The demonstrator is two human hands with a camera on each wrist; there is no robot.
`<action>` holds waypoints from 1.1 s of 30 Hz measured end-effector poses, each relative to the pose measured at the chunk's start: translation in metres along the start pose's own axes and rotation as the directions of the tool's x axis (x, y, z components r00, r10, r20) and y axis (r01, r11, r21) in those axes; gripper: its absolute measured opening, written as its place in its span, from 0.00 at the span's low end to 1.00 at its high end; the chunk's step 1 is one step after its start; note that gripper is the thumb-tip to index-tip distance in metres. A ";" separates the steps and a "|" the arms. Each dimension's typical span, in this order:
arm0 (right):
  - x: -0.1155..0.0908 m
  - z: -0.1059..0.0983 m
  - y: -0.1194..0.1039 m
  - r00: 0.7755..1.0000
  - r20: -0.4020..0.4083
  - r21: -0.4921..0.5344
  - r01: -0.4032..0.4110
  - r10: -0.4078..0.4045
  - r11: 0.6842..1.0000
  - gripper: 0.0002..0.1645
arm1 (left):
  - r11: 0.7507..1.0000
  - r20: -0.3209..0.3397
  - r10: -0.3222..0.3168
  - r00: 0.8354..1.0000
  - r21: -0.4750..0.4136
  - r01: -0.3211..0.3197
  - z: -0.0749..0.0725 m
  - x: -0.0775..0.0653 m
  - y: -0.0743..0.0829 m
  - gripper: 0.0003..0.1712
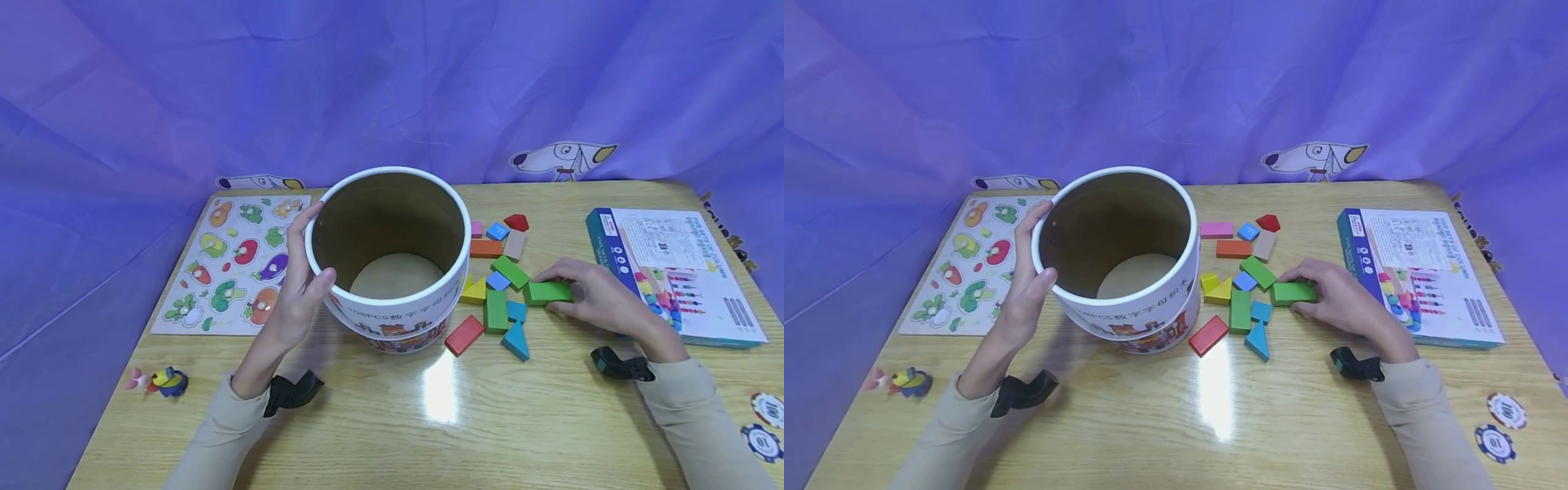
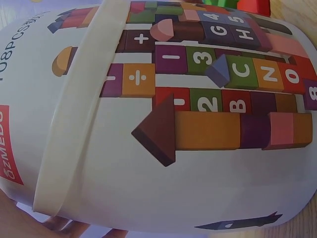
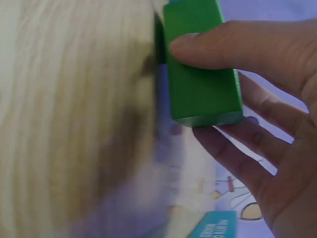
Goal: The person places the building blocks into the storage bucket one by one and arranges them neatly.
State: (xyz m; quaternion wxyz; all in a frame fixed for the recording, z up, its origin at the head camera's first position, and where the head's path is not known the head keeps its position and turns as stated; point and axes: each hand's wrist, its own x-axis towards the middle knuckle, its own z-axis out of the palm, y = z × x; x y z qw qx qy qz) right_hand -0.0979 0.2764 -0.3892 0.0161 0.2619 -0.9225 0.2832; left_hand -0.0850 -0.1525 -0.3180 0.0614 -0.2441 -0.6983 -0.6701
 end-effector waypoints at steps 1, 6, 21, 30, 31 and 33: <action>0.000 -0.002 -0.002 1.000 -0.022 -0.013 0.005 -0.005 1.000 0.27 | 1.000 -0.001 0.000 1.000 0.001 0.000 0.000 0.000 0.000 0.47; 0.008 -0.024 -0.017 0.981 -0.177 -0.023 0.070 -0.073 0.997 0.32 | 1.000 -0.001 0.000 1.000 0.003 0.000 -0.001 -0.001 0.000 0.46; 0.085 -0.076 -0.150 0.856 -0.452 0.185 0.366 -0.252 0.912 0.30 | 1.000 0.006 0.004 1.000 -0.013 -0.004 0.001 0.000 0.000 0.46; 0.120 -0.055 -0.192 0.830 -0.354 0.275 0.533 -0.432 0.800 0.24 | 1.000 -0.003 0.003 1.000 -0.012 -0.003 0.001 0.000 0.001 0.46; 0.121 -0.052 -0.194 0.832 -0.346 0.281 0.533 -0.434 0.798 0.24 | 1.000 -0.003 0.003 1.000 -0.012 -0.003 0.001 0.000 0.001 0.46; 0.123 -0.048 -0.196 0.838 -0.335 0.300 0.527 -0.429 0.795 0.24 | 1.000 -0.003 0.000 1.000 -0.009 0.000 0.000 0.000 0.001 0.45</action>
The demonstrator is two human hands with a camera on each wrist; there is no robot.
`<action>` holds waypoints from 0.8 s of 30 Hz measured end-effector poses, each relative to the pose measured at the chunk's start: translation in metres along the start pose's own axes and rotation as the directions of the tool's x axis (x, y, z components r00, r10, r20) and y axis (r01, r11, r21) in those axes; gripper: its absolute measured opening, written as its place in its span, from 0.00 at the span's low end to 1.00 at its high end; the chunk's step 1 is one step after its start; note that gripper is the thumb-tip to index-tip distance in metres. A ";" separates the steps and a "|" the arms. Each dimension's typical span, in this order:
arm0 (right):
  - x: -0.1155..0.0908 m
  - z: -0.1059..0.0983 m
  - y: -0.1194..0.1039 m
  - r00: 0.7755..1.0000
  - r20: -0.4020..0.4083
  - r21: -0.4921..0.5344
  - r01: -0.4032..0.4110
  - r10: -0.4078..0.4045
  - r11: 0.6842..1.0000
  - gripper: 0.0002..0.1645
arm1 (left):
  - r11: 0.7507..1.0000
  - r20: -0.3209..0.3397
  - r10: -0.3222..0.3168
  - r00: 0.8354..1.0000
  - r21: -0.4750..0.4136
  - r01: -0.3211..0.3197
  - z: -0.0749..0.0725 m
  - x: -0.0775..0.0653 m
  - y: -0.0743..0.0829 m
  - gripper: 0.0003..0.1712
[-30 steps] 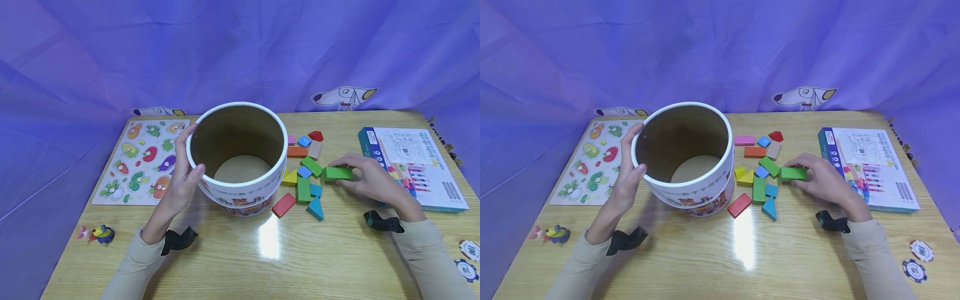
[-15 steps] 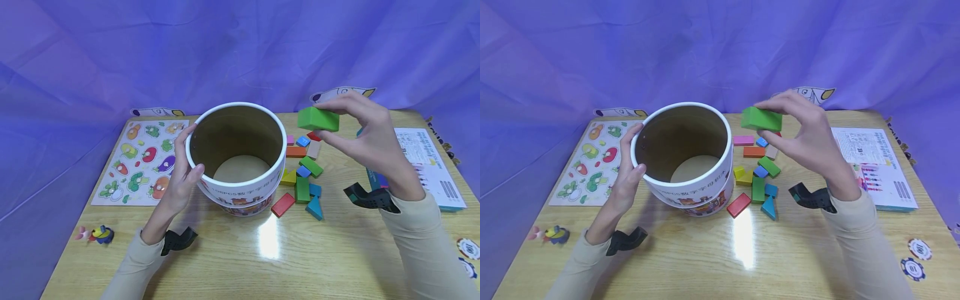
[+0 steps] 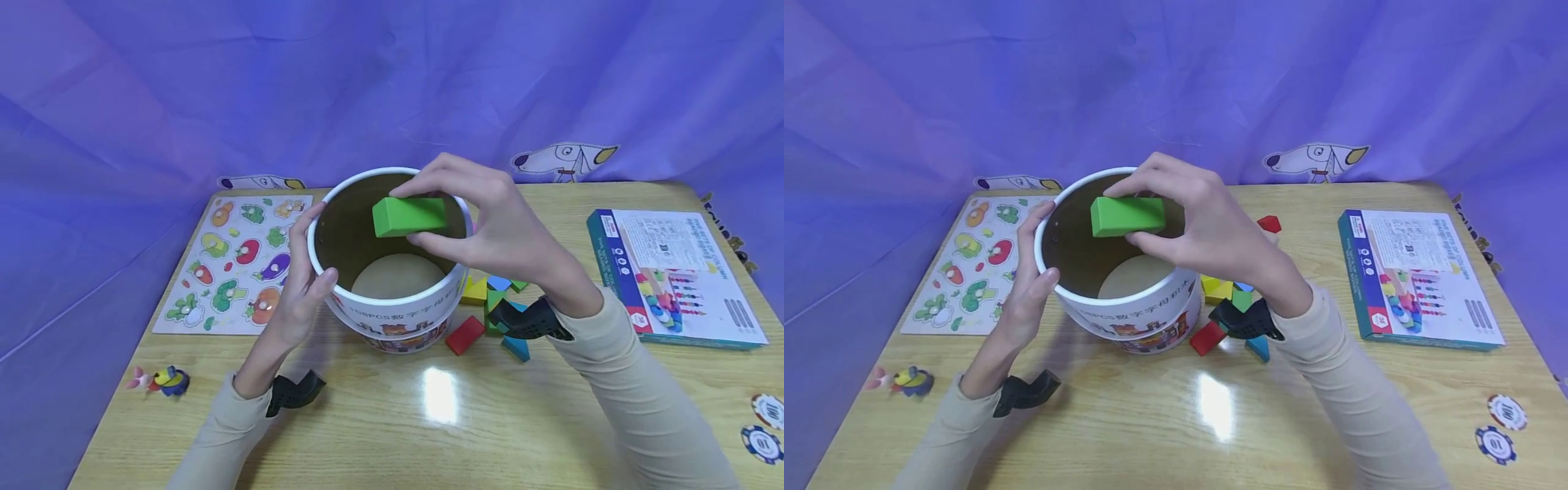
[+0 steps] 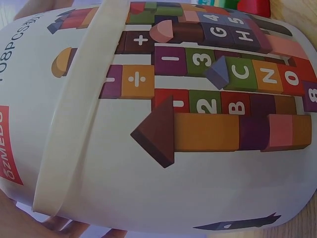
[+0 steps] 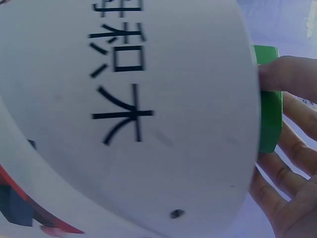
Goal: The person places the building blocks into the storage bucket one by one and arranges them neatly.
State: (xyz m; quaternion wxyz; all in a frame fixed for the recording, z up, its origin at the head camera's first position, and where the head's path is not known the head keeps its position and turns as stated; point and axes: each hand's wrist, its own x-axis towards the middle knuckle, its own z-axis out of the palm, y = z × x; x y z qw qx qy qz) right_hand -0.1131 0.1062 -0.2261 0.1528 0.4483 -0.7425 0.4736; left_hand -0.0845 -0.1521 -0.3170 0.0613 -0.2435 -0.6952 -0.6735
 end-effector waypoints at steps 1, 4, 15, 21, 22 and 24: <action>0.000 0.001 0.000 1.000 0.002 0.007 -0.008 0.008 1.000 0.23 | 1.000 0.000 -0.001 1.000 0.001 0.001 0.000 0.000 0.000 0.45; -0.001 0.003 0.001 1.000 0.007 0.015 -0.019 0.019 1.000 0.24 | 1.000 -0.002 0.000 1.000 0.003 0.000 0.001 0.000 0.000 0.45; -0.002 0.007 0.006 0.999 0.050 0.058 -0.014 0.011 0.998 0.23 | 1.000 0.001 0.003 1.000 0.006 -0.003 0.001 -0.001 0.000 0.45; -0.002 0.003 0.004 0.998 0.058 0.030 0.018 -0.020 0.999 0.21 | 1.000 0.002 0.000 1.000 0.012 -0.001 0.001 -0.001 -0.001 0.46; -0.002 0.001 0.004 0.998 0.056 0.020 0.022 -0.023 1.000 0.21 | 1.000 0.004 0.002 1.000 0.010 -0.002 0.001 -0.001 -0.001 0.46; -0.005 -0.007 0.003 0.999 0.046 0.004 0.023 -0.024 1.000 0.20 | 1.000 0.007 0.008 1.000 0.004 -0.008 0.001 -0.001 -0.001 0.46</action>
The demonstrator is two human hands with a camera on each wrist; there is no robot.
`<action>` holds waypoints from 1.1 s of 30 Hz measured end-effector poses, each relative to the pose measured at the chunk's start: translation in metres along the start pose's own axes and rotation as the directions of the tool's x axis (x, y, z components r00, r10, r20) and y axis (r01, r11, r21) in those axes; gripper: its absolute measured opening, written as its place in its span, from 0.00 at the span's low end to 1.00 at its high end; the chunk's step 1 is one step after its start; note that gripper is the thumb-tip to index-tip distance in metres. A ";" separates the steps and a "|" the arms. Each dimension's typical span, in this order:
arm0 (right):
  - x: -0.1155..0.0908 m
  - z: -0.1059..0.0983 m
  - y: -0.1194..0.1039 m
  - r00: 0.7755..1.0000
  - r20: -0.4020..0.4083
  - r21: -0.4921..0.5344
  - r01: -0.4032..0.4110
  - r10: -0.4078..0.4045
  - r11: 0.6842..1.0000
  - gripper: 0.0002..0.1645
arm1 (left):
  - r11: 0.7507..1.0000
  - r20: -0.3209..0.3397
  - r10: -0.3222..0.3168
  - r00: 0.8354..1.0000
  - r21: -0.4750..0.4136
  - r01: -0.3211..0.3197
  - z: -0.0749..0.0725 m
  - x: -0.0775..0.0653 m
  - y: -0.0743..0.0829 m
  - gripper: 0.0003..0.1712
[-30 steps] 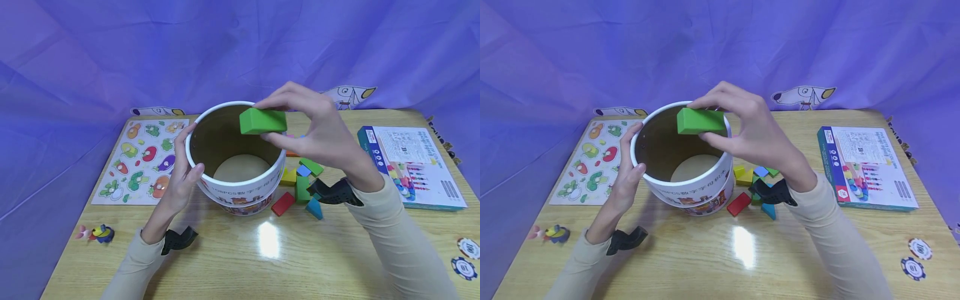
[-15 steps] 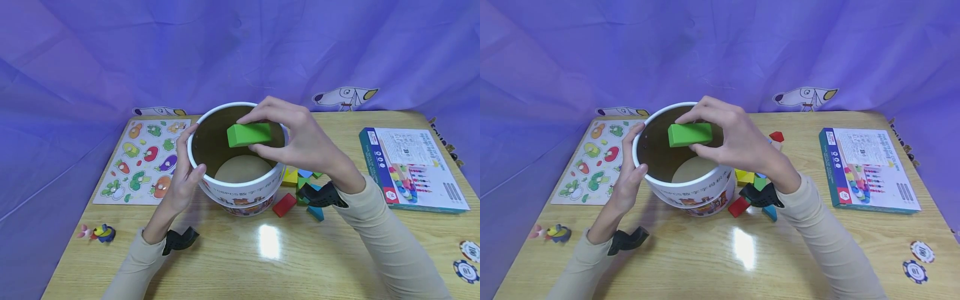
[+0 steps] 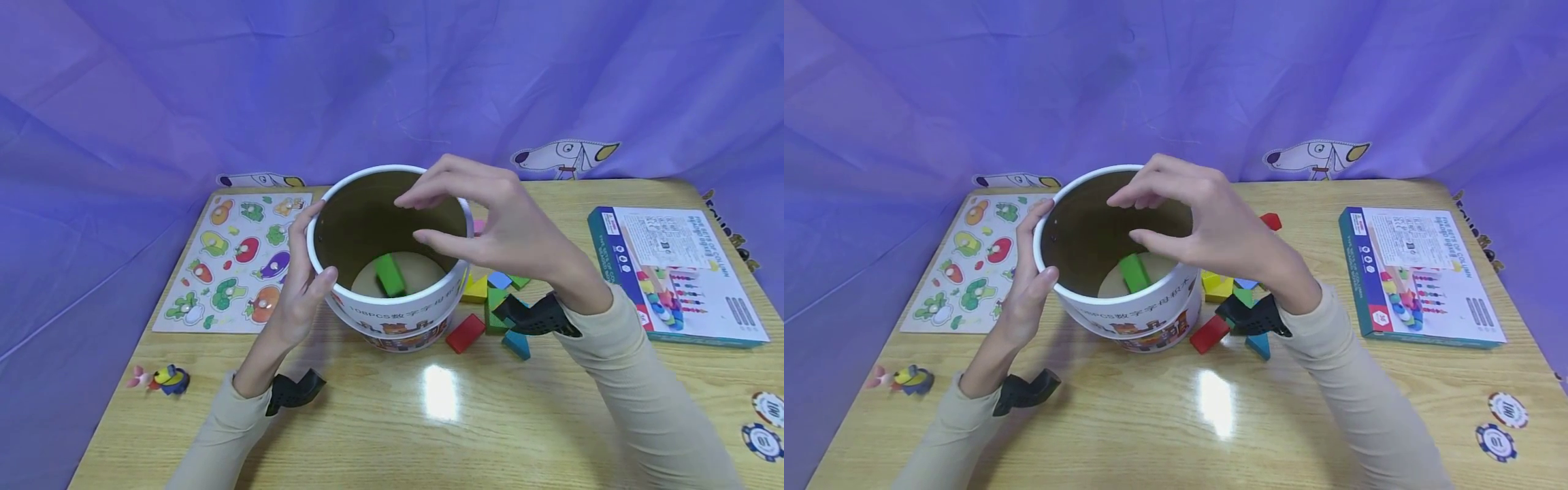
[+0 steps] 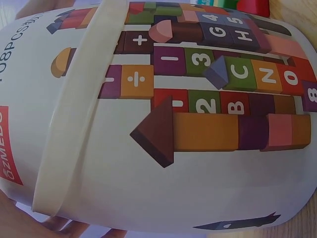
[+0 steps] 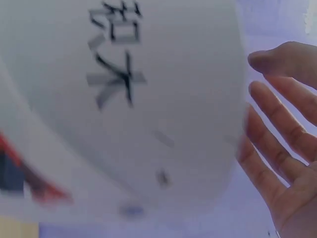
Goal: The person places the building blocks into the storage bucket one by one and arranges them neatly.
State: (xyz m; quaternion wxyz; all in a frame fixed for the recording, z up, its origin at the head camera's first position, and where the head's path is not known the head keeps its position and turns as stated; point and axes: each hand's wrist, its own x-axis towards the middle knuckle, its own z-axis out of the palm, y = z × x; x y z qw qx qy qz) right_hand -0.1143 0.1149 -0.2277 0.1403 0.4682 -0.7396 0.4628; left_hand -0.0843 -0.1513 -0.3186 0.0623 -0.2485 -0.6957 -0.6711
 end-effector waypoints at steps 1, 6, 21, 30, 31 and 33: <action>-0.003 -0.004 0.000 1.000 -0.007 -0.012 -0.007 0.007 1.000 0.20 | 1.000 0.001 0.002 1.000 -0.005 -0.002 0.000 0.000 0.000 0.46; -0.033 -0.032 0.020 0.993 -0.029 -0.098 -0.119 0.116 0.988 0.25 | 1.000 0.007 0.005 1.000 -0.016 -0.005 0.000 0.000 -0.001 0.47; -0.148 -0.031 0.107 0.740 0.196 -0.363 -0.554 0.643 0.749 0.29 | 1.000 0.004 -0.002 1.000 -0.022 0.003 0.000 0.000 0.001 0.47; -0.152 -0.013 0.123 0.706 0.198 -0.383 -0.583 0.681 0.716 0.28 | 1.000 0.013 -0.002 1.000 -0.015 0.003 0.000 -0.001 0.000 0.47; -0.152 -0.012 0.124 0.704 0.191 -0.388 -0.586 0.684 0.712 0.27 | 1.000 0.014 0.001 1.000 -0.014 -0.001 0.000 -0.001 0.000 0.47; -0.153 -0.012 0.126 0.697 0.177 -0.401 -0.594 0.695 0.697 0.26 | 1.000 0.016 0.008 1.000 -0.014 -0.008 0.000 0.000 0.000 0.47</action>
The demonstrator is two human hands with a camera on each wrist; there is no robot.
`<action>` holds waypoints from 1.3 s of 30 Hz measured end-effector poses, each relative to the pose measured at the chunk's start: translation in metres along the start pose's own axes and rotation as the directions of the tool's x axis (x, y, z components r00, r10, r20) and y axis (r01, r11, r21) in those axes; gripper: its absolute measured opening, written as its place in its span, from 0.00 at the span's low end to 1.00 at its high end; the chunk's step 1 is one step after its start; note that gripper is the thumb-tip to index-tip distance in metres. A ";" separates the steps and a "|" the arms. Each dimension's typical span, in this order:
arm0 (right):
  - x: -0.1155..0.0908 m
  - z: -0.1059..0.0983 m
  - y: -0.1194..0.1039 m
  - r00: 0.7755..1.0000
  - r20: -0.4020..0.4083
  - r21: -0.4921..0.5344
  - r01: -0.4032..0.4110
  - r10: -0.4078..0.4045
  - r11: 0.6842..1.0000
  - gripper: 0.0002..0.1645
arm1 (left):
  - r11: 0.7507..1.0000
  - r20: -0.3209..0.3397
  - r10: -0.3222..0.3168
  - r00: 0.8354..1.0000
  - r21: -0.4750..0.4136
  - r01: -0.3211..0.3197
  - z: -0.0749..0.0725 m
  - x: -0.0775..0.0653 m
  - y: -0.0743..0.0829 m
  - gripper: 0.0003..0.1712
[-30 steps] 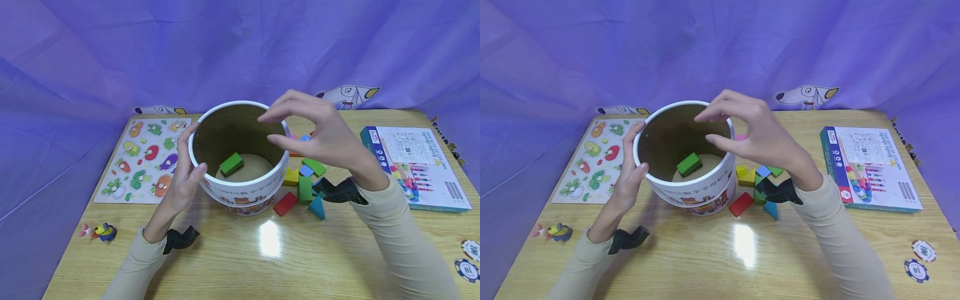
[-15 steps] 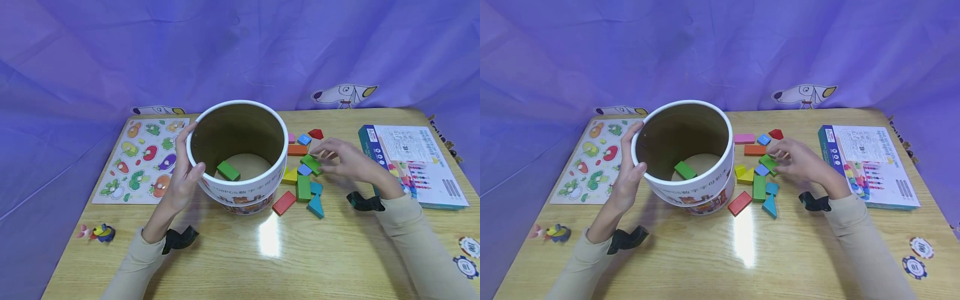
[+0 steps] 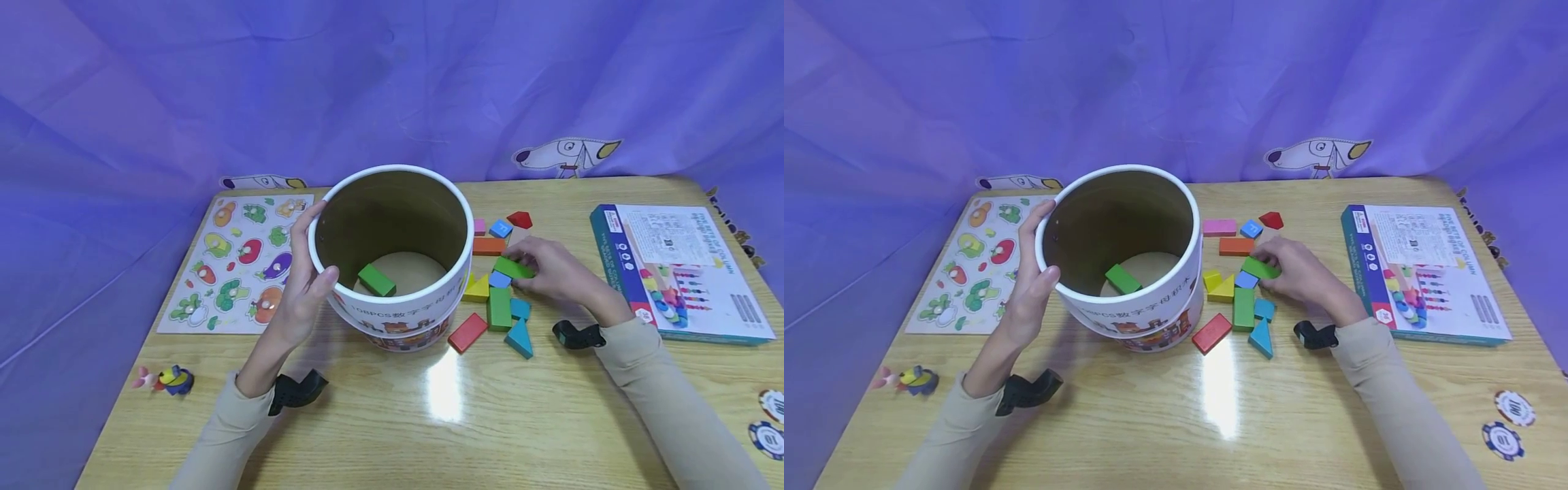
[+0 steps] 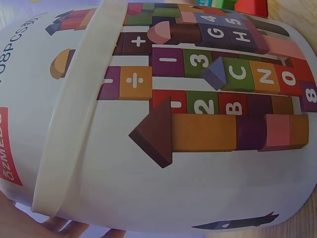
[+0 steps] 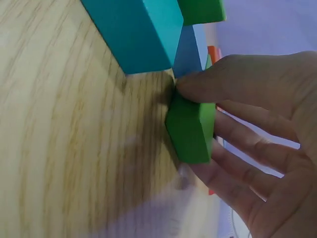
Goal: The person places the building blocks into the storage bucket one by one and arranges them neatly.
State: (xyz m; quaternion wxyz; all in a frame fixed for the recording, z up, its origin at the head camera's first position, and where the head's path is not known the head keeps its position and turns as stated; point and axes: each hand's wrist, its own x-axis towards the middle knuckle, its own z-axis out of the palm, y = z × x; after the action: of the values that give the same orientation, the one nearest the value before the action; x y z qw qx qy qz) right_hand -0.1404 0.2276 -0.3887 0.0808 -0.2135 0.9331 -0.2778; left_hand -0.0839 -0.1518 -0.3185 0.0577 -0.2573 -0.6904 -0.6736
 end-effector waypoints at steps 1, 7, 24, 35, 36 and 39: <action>-0.001 0.000 0.001 1.000 -0.003 0.000 -0.012 0.012 1.000 0.26 | 1.000 0.001 0.004 1.000 -0.001 -0.004 0.000 0.000 0.000 0.47; -0.012 -0.008 0.005 0.997 -0.046 0.002 -0.057 0.057 0.998 0.26 | 1.000 0.001 0.009 1.000 0.001 -0.009 0.000 0.000 -0.001 0.47; -0.019 -0.086 -0.081 0.820 -0.495 -0.062 0.297 -0.287 0.953 0.33 | 1.000 -0.001 0.013 1.000 -0.008 -0.013 0.000 0.001 -0.004 0.50; 0.004 -0.090 -0.173 0.713 -0.443 -0.016 0.599 -0.543 0.801 0.25 | 1.000 -0.009 -0.001 1.000 0.003 0.001 0.000 0.001 -0.001 0.49; 0.007 -0.087 -0.177 0.708 -0.436 -0.008 0.614 -0.555 0.789 0.25 | 1.000 -0.009 -0.002 1.000 0.002 0.002 0.000 0.001 -0.001 0.49; 0.013 -0.079 -0.186 0.695 -0.423 0.037 0.654 -0.581 0.756 0.25 | 1.000 -0.003 -0.001 1.000 0.001 0.001 0.000 0.001 -0.002 0.48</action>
State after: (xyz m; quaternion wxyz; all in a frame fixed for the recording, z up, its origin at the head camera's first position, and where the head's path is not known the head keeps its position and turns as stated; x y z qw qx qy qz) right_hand -0.1075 0.1191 -0.2206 -0.1834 -0.4480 0.7729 -0.4102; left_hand -0.0855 -0.1517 -0.3201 0.0586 -0.2560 -0.6908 -0.6737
